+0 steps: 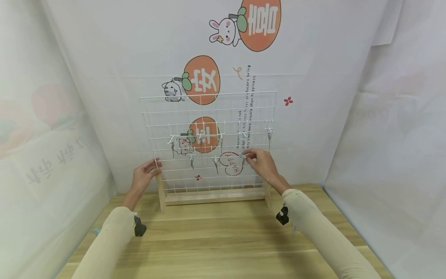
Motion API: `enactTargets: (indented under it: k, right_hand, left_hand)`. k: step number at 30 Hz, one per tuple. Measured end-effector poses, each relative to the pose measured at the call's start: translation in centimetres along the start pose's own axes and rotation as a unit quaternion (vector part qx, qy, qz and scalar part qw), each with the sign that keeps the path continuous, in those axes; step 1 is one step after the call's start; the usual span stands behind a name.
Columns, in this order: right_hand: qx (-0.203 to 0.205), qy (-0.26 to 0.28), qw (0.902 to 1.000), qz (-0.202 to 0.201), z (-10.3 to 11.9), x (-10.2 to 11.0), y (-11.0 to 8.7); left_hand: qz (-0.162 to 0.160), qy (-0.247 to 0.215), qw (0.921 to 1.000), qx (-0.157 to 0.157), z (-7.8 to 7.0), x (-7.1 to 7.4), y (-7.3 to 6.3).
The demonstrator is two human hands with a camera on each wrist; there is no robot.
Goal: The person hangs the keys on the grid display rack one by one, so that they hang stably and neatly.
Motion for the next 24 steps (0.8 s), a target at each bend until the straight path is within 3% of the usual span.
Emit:
enactTargets:
  k: [10, 17, 24]
  right_hand:
    - [-0.001, -0.017, 0.9997, 0.019, 0.3, 0.4, -0.5]
    - [0.010, -0.024, 0.9995, 0.015, 0.8, 1.5, -1.2]
    - [0.000, -0.026, 0.9992, 0.030, 0.4, 2.7, -2.2]
  left_hand:
    - [-0.002, 0.012, 0.9999, 0.003, -0.5, 0.0, -0.2]
    - [-0.004, 0.046, 0.9989, -0.007, -1.6, 0.1, -0.3]
    - [0.005, 0.076, 0.9969, 0.018, -2.4, 0.9, -0.4]
Point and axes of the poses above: each hand's wrist, its own y-axis towards the middle knuckle, its own x-axis out of the back of the hand, z = x × y, the point moved 1 cm from there along y, towards the middle knuckle, and after that the axes turned 12 degrees about x, right-handed, at the moved point
